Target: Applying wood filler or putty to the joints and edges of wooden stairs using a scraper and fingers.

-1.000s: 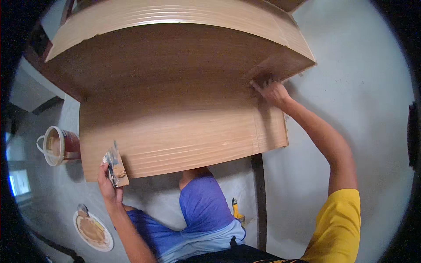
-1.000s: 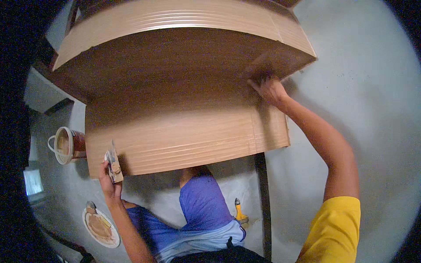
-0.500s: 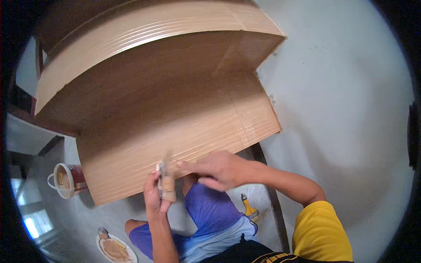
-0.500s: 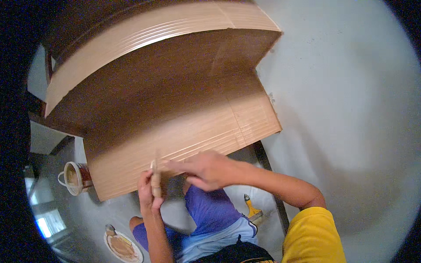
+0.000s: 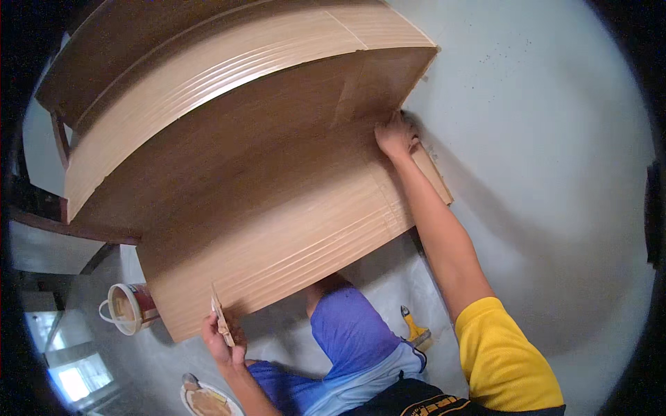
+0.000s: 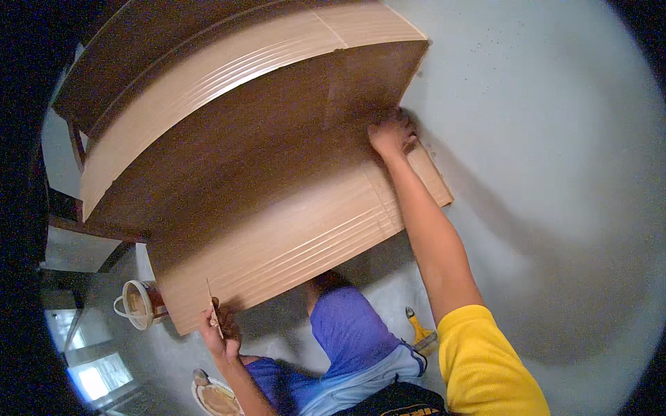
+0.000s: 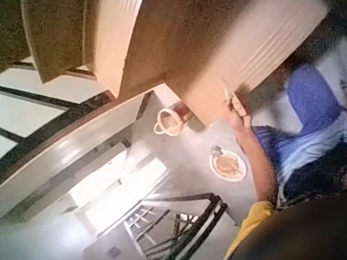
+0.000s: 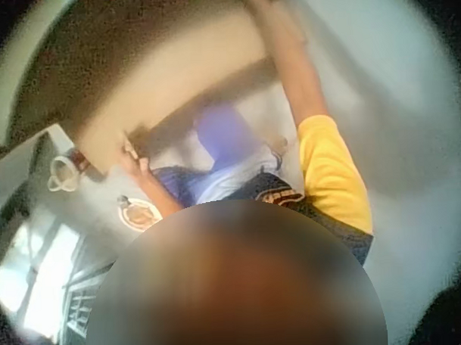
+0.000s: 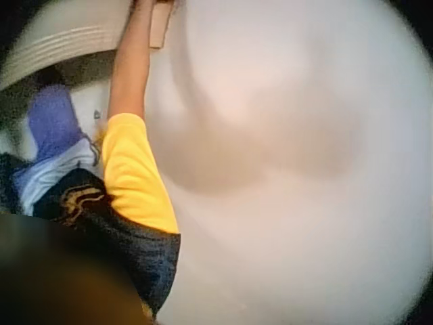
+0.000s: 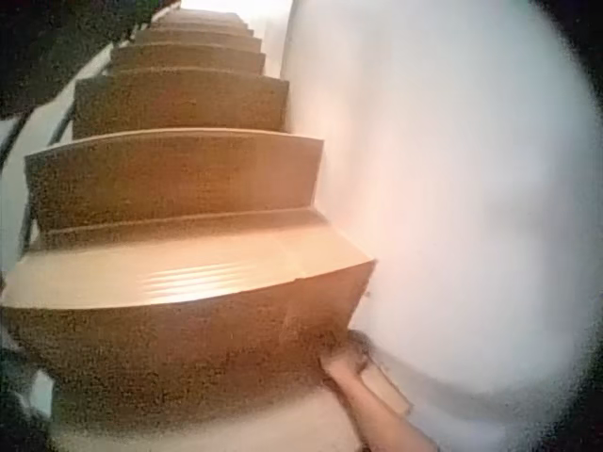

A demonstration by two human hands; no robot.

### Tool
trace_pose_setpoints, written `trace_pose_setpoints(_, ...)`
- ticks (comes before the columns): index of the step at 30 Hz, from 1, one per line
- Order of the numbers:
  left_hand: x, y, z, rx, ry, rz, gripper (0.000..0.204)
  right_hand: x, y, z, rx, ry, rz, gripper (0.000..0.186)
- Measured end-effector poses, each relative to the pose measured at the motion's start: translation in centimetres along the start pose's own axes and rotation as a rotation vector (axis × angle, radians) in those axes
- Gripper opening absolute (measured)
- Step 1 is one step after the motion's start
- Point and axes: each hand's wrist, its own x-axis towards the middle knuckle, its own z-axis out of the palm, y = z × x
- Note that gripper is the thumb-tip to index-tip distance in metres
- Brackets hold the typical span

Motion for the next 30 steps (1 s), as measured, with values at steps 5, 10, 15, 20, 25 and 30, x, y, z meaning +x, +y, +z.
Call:
trace_pose_setpoints(5,-0.5,0.1,-0.9,-0.016,0.054,-0.009,0.018,-0.2,-1.4,0.3,-0.044,-0.086,0.058,0.071)
trace_pose_setpoints(10,-0.6,0.3,-1.6,-0.087,0.073,-0.044,0.02,-1.0,-2.5,2.6,-0.109,-0.195,0.015,0.078)
trace_pose_setpoints(15,-1.8,1.6,-3.1,0.05,0.086,-0.03,0.017,-8.7,-9.5,2.0,0.004,-0.228,-0.173,0.066)
trace_pose_setpoints(20,-2.4,1.6,-4.0,-0.011,0.106,-0.018,0.017,-14.1,-14.7,1.1,0.058,-0.237,-0.167,0.073)
trace_pose_setpoints(25,-3.6,2.8,-5.8,-0.053,0.062,0.0,0.019,-22.3,-20.8,3.0,0.19,-0.089,-0.263,0.063)
trace_pose_setpoints(30,-4.5,4.0,-8.3,-0.066,0.116,0.053,0.022,-30.6,-29.0,-0.1,0.307,-0.476,-0.344,0.053)
